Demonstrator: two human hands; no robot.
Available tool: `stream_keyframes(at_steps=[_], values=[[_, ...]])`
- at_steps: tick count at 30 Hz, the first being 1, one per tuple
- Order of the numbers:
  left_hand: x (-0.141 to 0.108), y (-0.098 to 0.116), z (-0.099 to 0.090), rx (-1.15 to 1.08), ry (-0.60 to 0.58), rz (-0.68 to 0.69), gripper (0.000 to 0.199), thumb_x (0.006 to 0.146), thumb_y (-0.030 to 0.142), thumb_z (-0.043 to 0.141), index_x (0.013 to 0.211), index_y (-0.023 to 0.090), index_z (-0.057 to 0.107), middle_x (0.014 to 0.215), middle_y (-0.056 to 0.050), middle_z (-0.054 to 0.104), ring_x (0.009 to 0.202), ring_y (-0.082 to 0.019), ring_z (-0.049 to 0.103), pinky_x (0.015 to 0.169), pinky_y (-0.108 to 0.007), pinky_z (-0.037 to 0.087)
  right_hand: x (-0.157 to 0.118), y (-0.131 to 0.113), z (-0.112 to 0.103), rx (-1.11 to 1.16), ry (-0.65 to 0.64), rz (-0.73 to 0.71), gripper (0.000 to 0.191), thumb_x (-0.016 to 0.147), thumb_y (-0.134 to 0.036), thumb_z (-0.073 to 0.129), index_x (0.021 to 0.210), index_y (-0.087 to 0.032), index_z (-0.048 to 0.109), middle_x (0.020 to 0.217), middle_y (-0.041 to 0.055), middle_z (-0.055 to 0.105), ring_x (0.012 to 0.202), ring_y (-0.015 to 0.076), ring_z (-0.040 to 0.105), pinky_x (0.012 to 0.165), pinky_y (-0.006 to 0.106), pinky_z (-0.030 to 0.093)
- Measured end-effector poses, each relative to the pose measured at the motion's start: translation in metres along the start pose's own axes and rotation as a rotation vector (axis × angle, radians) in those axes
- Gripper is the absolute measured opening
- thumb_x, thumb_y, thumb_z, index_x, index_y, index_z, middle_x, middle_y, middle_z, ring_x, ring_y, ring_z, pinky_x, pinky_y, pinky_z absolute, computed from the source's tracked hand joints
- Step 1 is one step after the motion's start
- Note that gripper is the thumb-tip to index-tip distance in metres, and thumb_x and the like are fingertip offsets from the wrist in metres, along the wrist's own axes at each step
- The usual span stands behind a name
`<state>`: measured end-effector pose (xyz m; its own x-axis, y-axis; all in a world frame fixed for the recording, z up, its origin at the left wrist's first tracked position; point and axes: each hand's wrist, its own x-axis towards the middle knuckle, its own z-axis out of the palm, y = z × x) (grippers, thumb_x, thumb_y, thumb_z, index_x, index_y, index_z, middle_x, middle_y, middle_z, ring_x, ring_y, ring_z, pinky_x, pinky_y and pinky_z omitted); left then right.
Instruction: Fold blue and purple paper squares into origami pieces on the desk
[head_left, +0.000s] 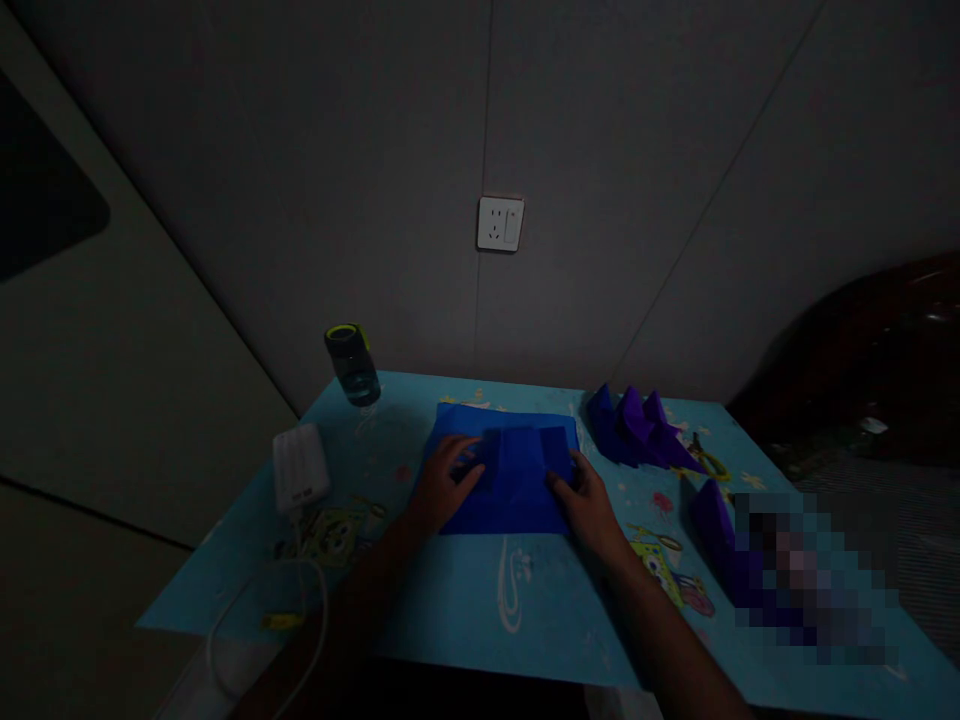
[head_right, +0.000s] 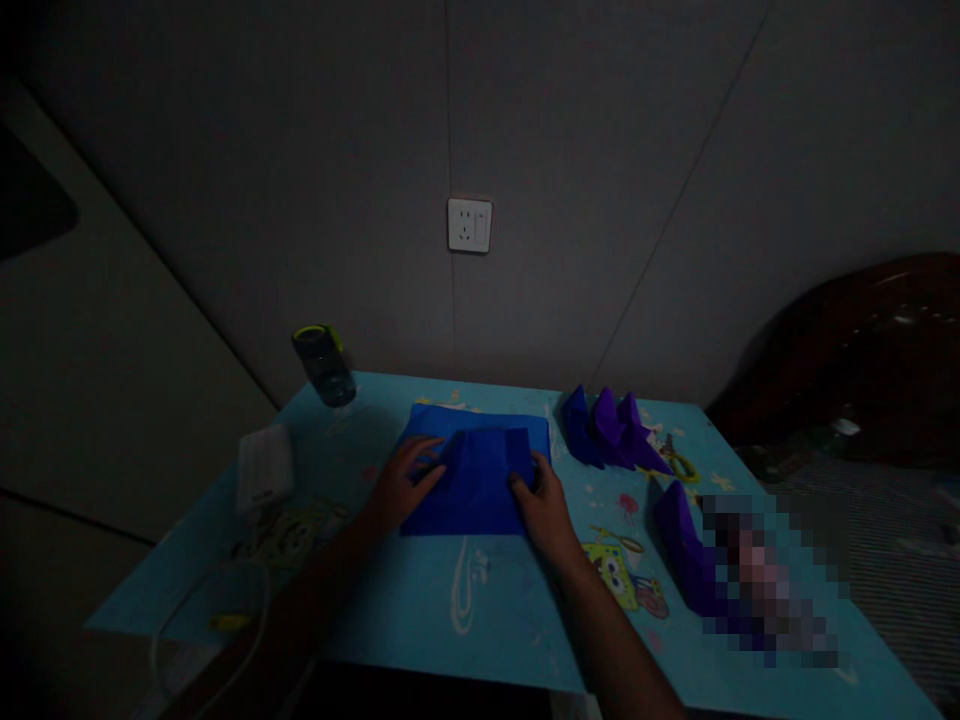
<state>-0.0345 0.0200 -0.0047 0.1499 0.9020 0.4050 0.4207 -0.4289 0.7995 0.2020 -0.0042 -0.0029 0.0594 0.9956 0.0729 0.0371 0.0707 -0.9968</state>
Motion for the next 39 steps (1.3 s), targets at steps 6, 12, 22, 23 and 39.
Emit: stream_keyframes(at_steps=[6,12,22,23,39], values=[[-0.006,-0.001,0.003,0.315,-0.224,0.237,0.027,0.091,0.016,0.056,0.112,0.024,0.069,0.118,-0.007,0.062,0.112,-0.022,0.055,0.100,-0.041,0.047,-0.004,0.009,0.003,-0.272,-0.051,-0.139,0.039,0.087,-0.033,0.055,0.124,-0.022,0.050,0.116,0.0097,0.067,0.103,0.0252,0.065,0.087,0.042,0.053],[-0.008,-0.003,0.009,0.428,-0.329,0.246,0.030,0.092,0.013,0.052,0.115,0.024,0.069,0.113,-0.006,0.064,0.107,-0.020,0.057,0.097,-0.038,0.049,-0.004,0.006,0.004,-0.479,-0.098,-0.232,0.038,0.086,-0.022,0.050,0.124,-0.021,0.053,0.116,0.0089,0.069,0.105,0.0251,0.065,0.091,0.043,0.051],[-0.006,-0.003,0.008,0.422,-0.360,0.236,0.031,0.090,0.009,0.053,0.113,0.021,0.068,0.119,-0.007,0.065,0.111,-0.020,0.058,0.101,-0.036,0.047,0.010,0.017,0.003,-0.403,-0.119,-0.152,0.035,0.082,-0.027,0.056,0.116,-0.022,0.049,0.110,0.0081,0.069,0.096,0.0248,0.066,0.085,0.043,0.052],[-0.006,-0.003,0.008,0.437,-0.366,0.237,0.032,0.089,0.009,0.052,0.115,0.022,0.067,0.122,-0.007,0.064,0.112,-0.021,0.058,0.101,-0.037,0.046,0.014,0.018,0.003,-0.376,-0.124,-0.131,0.037,0.081,-0.029,0.058,0.116,-0.022,0.047,0.108,0.0074,0.069,0.093,0.0242,0.067,0.083,0.042,0.053],[-0.007,-0.005,0.020,0.653,-0.515,0.225,0.054,0.088,0.005,0.041,0.140,0.021,0.046,0.152,-0.009,0.042,0.120,-0.028,0.053,0.097,-0.044,0.043,0.015,0.017,0.007,-0.622,-0.219,-0.347,0.032,0.084,-0.016,0.049,0.114,-0.021,0.060,0.112,0.0076,0.068,0.105,0.0247,0.062,0.094,0.045,0.047]])
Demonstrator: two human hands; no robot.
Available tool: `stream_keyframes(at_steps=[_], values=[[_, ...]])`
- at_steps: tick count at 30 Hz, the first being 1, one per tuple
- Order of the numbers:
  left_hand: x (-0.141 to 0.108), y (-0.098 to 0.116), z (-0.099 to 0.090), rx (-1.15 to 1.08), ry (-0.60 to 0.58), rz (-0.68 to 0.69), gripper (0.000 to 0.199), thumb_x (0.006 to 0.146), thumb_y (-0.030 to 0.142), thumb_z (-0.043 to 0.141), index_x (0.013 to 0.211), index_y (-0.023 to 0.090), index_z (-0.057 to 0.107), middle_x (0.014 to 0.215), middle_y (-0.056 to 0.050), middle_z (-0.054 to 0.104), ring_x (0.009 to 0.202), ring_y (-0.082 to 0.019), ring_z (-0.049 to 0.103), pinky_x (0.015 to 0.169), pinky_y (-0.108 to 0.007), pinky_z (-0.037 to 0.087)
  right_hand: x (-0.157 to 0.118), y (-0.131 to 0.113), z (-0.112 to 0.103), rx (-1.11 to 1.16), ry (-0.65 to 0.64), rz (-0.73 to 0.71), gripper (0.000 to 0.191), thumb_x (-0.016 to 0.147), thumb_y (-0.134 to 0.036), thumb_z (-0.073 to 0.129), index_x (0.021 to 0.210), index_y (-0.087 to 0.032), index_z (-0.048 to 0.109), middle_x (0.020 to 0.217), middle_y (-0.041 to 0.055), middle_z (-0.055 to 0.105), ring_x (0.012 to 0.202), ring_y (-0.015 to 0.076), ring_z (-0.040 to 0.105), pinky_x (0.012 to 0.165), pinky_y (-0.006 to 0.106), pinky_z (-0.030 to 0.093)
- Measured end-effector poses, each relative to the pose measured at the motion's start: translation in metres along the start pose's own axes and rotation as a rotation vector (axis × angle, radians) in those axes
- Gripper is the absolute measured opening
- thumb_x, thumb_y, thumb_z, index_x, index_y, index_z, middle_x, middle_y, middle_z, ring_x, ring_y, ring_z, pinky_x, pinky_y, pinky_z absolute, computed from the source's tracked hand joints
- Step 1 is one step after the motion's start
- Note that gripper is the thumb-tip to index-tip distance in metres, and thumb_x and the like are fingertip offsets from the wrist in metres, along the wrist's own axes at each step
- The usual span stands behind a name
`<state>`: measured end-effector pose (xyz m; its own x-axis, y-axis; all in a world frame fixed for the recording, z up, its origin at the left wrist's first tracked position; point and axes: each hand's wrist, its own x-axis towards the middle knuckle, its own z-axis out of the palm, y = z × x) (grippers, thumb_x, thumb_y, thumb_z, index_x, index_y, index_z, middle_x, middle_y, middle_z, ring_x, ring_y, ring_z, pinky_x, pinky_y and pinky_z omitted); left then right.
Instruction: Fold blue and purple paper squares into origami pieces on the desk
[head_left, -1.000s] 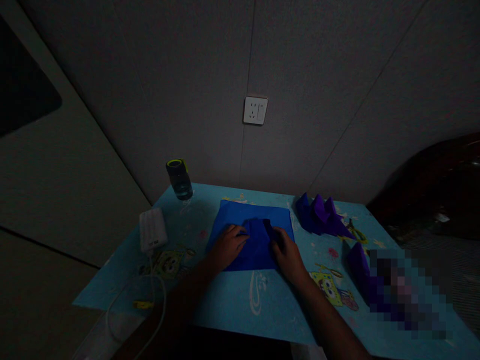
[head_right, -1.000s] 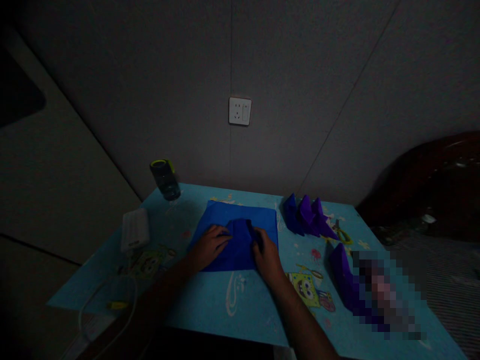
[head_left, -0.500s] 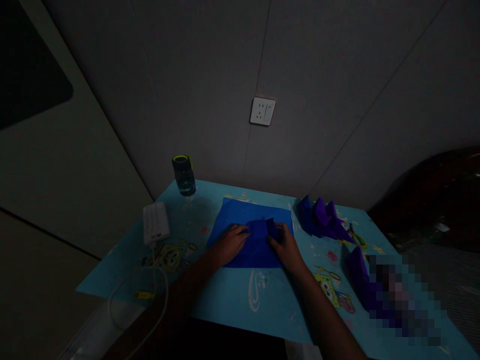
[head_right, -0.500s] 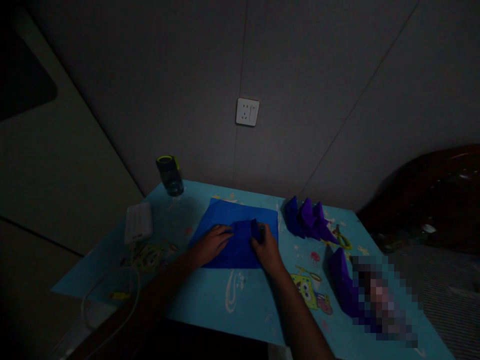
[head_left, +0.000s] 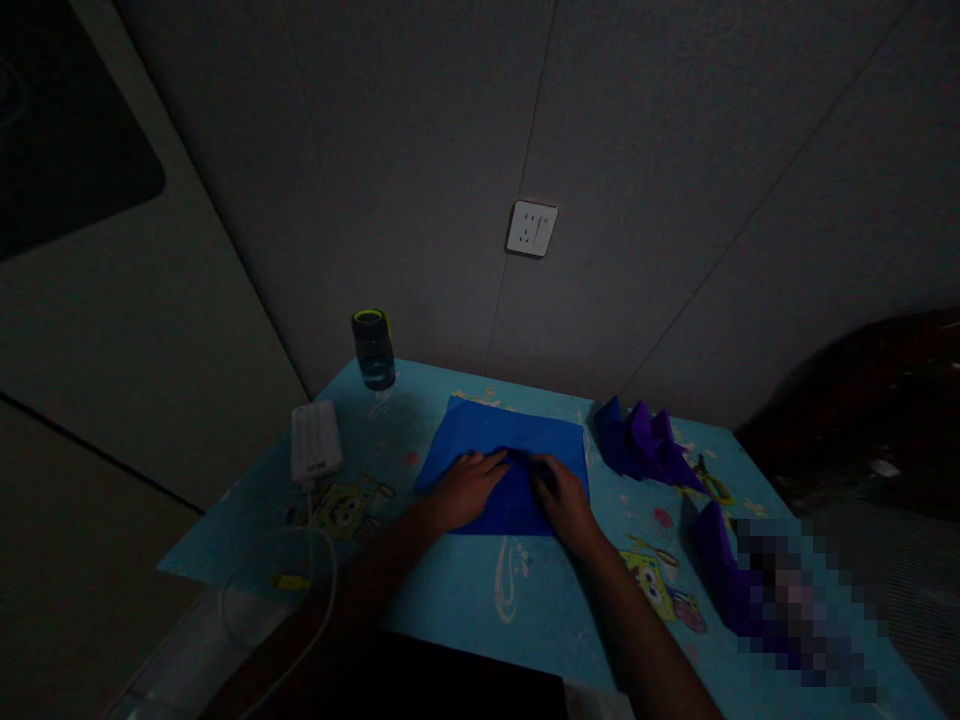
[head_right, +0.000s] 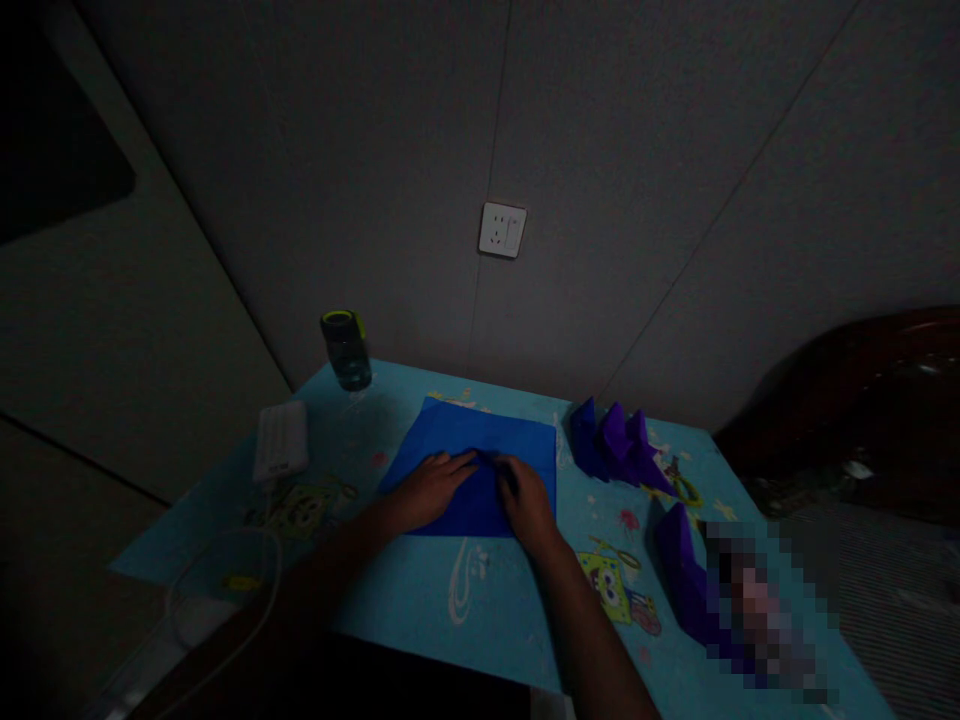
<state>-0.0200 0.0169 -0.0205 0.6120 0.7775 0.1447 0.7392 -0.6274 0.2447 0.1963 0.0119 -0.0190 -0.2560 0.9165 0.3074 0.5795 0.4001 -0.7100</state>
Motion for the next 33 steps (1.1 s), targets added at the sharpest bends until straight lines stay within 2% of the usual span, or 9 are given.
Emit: stream_keyframes(at_steps=[4,10,14,18,21,28,33], values=[[-0.001,-0.002,-0.003,-0.128,0.046,-0.023,0.049,0.087,0.005,0.042,0.133,0.018,0.052,0.144,-0.011,0.050,0.129,-0.025,0.048,0.109,-0.044,0.037,-0.011,-0.002,-0.003,-0.176,-0.113,-0.191,0.043,0.080,-0.005,0.048,0.114,-0.023,0.066,0.122,0.0092,0.064,0.116,0.0250,0.056,0.100,0.046,0.042],[-0.005,-0.003,-0.007,-0.319,0.199,-0.019,0.044,0.084,0.003,0.047,0.125,0.018,0.055,0.138,-0.011,0.051,0.127,-0.020,0.049,0.111,-0.035,0.039,-0.019,-0.018,-0.008,-0.425,-0.200,-0.245,0.041,0.087,-0.011,0.052,0.122,-0.025,0.066,0.132,0.0124,0.056,0.120,0.0292,0.051,0.098,0.049,0.043],[-0.006,-0.003,-0.008,-0.296,0.198,0.000,0.046,0.085,0.003,0.048,0.125,0.022,0.057,0.135,-0.007,0.053,0.123,-0.020,0.051,0.109,-0.036,0.041,-0.021,-0.032,-0.011,-0.469,-0.261,-0.258,0.037,0.092,-0.029,0.055,0.127,-0.019,0.062,0.130,0.0150,0.057,0.120,0.0303,0.050,0.100,0.048,0.041],[-0.005,-0.001,-0.010,-0.173,0.104,0.033,0.040,0.086,0.004,0.049,0.118,0.023,0.065,0.132,-0.006,0.059,0.116,-0.022,0.054,0.105,-0.040,0.042,-0.023,-0.035,-0.014,-0.453,-0.337,-0.276,0.067,0.085,-0.055,0.062,0.138,-0.015,0.052,0.135,0.0184,0.054,0.122,0.0338,0.048,0.102,0.050,0.039],[-0.005,0.000,-0.012,-0.121,0.078,0.038,0.040,0.088,0.006,0.050,0.121,0.024,0.065,0.131,-0.005,0.061,0.112,-0.022,0.056,0.103,-0.038,0.043,-0.022,-0.033,-0.016,-0.449,-0.372,-0.258,0.075,0.082,-0.062,0.062,0.139,-0.014,0.051,0.136,0.0191,0.054,0.123,0.0344,0.049,0.102,0.050,0.039],[-0.005,-0.001,-0.014,-0.038,0.047,0.069,0.036,0.092,0.015,0.051,0.125,0.024,0.064,0.134,-0.006,0.060,0.113,-0.023,0.056,0.100,-0.036,0.042,-0.022,-0.032,-0.019,-0.433,-0.359,-0.244,0.054,0.089,-0.050,0.060,0.132,-0.017,0.060,0.136,0.0147,0.059,0.124,0.0322,0.053,0.104,0.049,0.041],[-0.006,-0.005,-0.014,-0.175,0.063,0.060,0.038,0.091,0.012,0.050,0.124,0.024,0.064,0.136,-0.006,0.060,0.119,-0.021,0.056,0.104,-0.037,0.040,-0.021,-0.033,-0.017,-0.438,-0.316,-0.255,0.039,0.094,-0.041,0.056,0.123,-0.017,0.066,0.129,0.0130,0.064,0.120,0.0283,0.059,0.103,0.045,0.044]])
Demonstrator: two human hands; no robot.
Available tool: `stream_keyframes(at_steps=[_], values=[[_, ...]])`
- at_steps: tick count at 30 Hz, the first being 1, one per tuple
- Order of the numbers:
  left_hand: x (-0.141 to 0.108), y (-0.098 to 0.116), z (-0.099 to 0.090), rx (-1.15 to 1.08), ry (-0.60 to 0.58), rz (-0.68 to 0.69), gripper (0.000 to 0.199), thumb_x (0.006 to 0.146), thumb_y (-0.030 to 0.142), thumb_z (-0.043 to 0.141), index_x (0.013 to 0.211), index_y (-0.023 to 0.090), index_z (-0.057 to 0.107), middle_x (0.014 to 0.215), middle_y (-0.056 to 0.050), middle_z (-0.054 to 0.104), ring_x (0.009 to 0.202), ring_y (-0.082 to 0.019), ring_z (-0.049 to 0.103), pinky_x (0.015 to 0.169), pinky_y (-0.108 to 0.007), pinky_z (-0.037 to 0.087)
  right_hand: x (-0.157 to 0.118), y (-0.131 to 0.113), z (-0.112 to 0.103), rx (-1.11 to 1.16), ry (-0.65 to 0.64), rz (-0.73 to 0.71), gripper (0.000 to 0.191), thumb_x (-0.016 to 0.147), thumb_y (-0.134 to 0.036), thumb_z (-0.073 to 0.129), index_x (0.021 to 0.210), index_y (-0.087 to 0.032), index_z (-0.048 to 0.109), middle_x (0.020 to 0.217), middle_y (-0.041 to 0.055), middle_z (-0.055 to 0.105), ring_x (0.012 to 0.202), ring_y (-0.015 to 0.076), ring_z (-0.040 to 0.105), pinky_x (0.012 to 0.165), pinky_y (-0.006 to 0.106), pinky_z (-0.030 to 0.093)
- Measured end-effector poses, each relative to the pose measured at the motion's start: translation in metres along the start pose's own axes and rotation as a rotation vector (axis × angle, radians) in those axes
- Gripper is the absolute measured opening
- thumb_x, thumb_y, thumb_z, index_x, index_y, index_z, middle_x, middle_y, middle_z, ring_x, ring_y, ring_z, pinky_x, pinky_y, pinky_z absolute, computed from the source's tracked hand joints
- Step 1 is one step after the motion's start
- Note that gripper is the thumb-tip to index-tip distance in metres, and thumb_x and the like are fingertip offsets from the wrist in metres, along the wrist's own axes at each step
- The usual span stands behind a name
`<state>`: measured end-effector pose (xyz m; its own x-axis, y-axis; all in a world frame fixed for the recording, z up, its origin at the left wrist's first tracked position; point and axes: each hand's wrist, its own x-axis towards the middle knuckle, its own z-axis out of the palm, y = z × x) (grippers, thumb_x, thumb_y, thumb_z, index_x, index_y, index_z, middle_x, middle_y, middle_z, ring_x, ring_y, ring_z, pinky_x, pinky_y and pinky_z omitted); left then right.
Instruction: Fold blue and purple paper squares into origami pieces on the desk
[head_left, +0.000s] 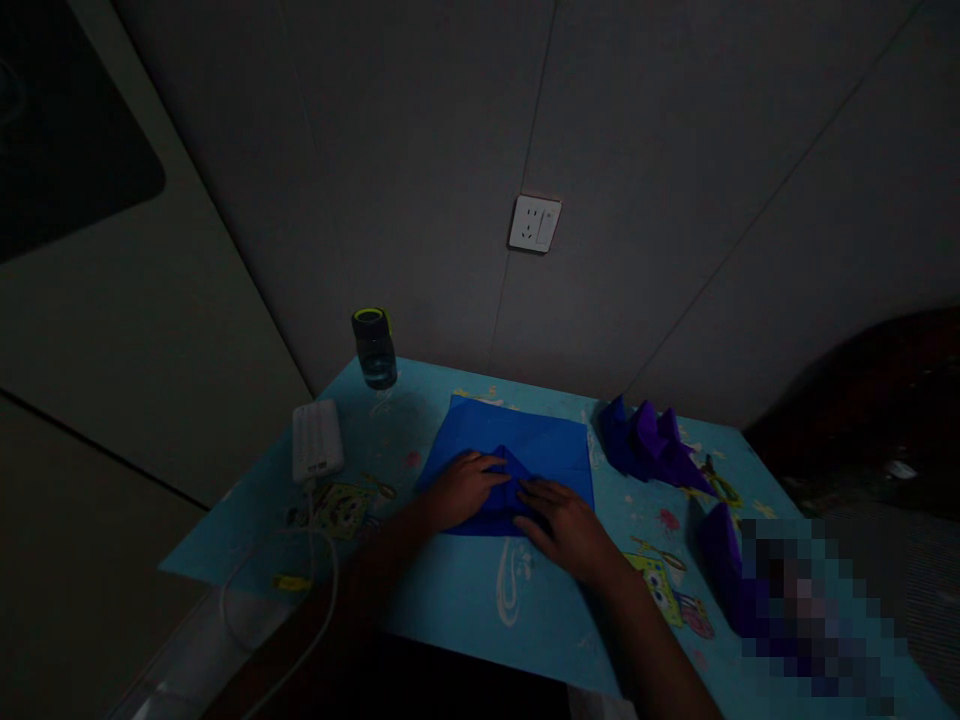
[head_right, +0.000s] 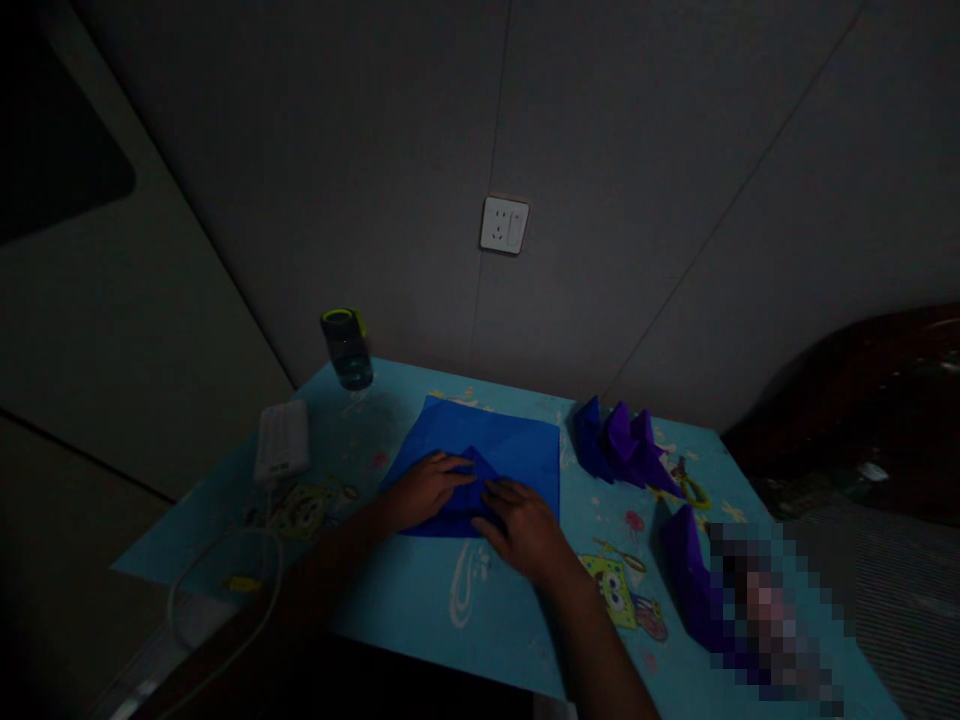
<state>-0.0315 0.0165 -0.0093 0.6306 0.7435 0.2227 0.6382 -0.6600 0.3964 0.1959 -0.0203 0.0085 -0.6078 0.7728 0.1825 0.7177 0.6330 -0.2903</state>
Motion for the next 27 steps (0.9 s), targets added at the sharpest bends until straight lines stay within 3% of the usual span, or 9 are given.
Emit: stream_keyframes(at_steps=[6,10,15,21,27], values=[[-0.001,-0.001,-0.008,-0.299,0.126,-0.120,0.028,0.094,0.031,0.051,0.110,0.022,0.071,0.114,-0.005,0.073,0.107,-0.019,0.066,0.097,-0.032,0.046,0.008,-0.005,0.006,-0.075,0.082,0.042,0.024,0.097,-0.031,0.053,0.106,-0.020,0.073,0.114,0.0088,0.073,0.105,0.0253,0.067,0.094,0.043,0.046],[-0.004,0.002,-0.018,-0.375,0.119,-0.183,0.031,0.094,0.038,0.048,0.102,0.023,0.074,0.104,-0.003,0.076,0.097,-0.018,0.070,0.090,-0.027,0.048,0.013,-0.005,0.011,-0.070,0.107,0.127,0.024,0.098,-0.032,0.051,0.103,-0.022,0.072,0.107,0.0071,0.075,0.098,0.0233,0.069,0.089,0.038,0.047],[-0.005,-0.003,-0.015,-0.274,0.100,-0.151,0.028,0.083,0.027,0.061,0.109,0.021,0.071,0.108,-0.005,0.075,0.101,-0.022,0.069,0.094,-0.032,0.048,0.019,-0.006,0.015,-0.070,0.148,0.216,0.025,0.097,-0.036,0.052,0.104,-0.022,0.071,0.101,0.0083,0.074,0.093,0.0249,0.066,0.084,0.037,0.048],[-0.005,-0.008,-0.006,-0.181,0.028,-0.102,0.034,0.084,0.017,0.062,0.117,0.022,0.066,0.118,-0.006,0.070,0.109,-0.021,0.064,0.099,-0.034,0.047,0.015,0.002,0.016,-0.136,0.188,0.393,0.032,0.093,-0.042,0.054,0.114,-0.020,0.068,0.111,0.0159,0.068,0.101,0.0324,0.062,0.087,0.045,0.047],[-0.007,-0.010,-0.004,-0.066,0.044,-0.080,0.040,0.084,0.022,0.066,0.124,0.021,0.061,0.130,-0.008,0.060,0.122,-0.023,0.052,0.107,-0.039,0.040,0.000,0.025,0.012,0.149,0.149,0.433,0.050,0.085,-0.043,0.067,0.128,-0.019,0.060,0.118,0.0130,0.068,0.109,0.0307,0.062,0.093,0.043,0.047]])
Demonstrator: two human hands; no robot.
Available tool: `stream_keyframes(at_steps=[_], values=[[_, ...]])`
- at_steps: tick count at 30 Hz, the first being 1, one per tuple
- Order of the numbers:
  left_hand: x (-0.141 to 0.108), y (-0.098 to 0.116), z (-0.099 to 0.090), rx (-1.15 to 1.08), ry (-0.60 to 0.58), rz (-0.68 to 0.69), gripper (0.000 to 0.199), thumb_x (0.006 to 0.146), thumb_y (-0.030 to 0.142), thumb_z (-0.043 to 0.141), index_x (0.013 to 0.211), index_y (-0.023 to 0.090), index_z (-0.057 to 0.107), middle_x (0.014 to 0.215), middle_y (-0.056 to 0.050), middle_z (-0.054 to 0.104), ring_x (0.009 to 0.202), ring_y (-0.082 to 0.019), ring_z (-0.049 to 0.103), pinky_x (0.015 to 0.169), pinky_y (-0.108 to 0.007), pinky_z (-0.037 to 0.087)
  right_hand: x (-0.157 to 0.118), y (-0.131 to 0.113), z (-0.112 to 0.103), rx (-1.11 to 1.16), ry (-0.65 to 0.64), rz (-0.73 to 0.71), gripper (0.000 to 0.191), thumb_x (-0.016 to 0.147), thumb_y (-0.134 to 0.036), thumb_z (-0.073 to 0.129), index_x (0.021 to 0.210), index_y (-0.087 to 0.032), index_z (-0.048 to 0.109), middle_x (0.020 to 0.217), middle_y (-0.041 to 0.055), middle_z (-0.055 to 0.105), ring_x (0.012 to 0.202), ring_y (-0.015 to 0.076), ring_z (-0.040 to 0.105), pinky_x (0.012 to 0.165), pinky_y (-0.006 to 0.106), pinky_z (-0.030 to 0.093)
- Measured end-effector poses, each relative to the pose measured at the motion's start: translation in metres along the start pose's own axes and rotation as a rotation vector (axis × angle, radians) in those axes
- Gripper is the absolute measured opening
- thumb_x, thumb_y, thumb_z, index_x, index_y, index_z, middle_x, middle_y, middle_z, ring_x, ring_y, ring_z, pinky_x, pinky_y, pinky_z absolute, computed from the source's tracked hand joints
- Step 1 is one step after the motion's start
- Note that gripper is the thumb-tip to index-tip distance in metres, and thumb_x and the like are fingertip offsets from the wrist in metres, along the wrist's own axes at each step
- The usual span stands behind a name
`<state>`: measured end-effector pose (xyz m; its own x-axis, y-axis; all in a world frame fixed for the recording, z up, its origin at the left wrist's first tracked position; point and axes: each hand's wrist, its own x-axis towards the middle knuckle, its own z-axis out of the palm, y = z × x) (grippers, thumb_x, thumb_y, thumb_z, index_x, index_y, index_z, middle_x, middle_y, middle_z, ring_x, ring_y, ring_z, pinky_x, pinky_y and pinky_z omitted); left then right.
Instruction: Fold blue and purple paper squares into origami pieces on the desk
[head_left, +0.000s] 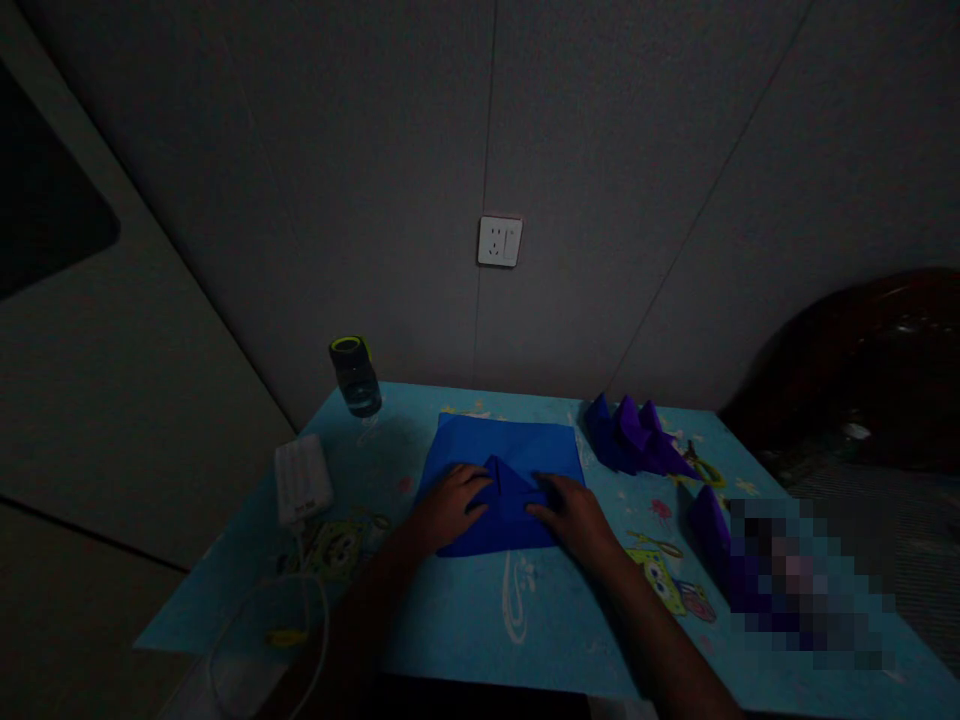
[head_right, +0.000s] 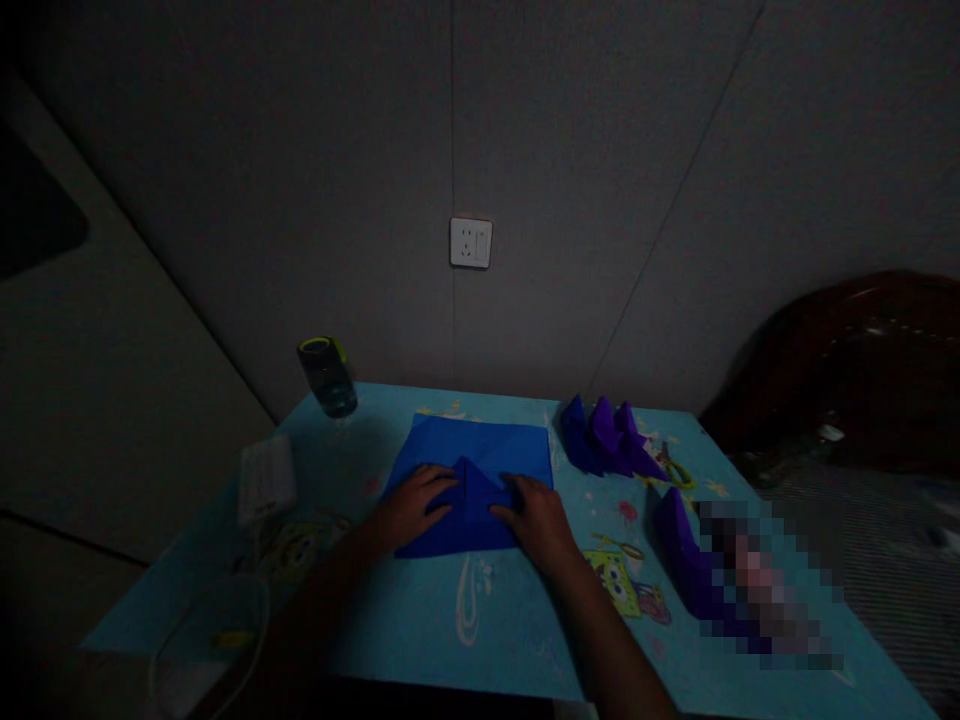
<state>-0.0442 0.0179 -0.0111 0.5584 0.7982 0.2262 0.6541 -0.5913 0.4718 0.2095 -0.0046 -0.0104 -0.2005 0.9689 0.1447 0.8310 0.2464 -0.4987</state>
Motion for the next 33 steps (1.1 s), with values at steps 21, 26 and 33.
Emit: stream_keyframes(at_steps=[21,26,33], values=[[0.010,0.009,-0.012,-0.614,0.368,-0.377,0.028,0.076,0.038,0.069,0.096,0.020,0.072,0.092,-0.006,0.075,0.092,-0.024,0.068,0.086,-0.036,0.052,0.001,-0.003,-0.031,0.890,0.147,0.227,0.038,0.075,-0.051,0.071,0.097,-0.019,0.067,0.086,0.0045,0.070,0.080,0.0223,0.064,0.069,0.032,0.050],[0.013,0.011,-0.015,-0.858,0.453,-0.484,0.040,0.075,0.043,0.070,0.106,0.019,0.069,0.098,-0.006,0.073,0.092,-0.023,0.068,0.080,-0.034,0.053,0.000,-0.007,-0.031,1.069,0.120,0.265,0.050,0.075,-0.052,0.072,0.111,-0.019,0.066,0.076,0.0006,0.067,0.070,0.0185,0.063,0.061,0.028,0.048],[0.010,0.012,-0.017,-0.977,0.515,-0.562,0.064,0.073,0.055,0.072,0.124,0.019,0.060,0.090,-0.004,0.071,0.079,-0.020,0.068,0.067,-0.028,0.054,0.004,-0.003,-0.025,1.099,0.234,0.282,0.050,0.073,-0.049,0.075,0.112,-0.019,0.068,0.066,-0.0029,0.063,0.057,0.0136,0.056,0.052,0.024,0.041]])
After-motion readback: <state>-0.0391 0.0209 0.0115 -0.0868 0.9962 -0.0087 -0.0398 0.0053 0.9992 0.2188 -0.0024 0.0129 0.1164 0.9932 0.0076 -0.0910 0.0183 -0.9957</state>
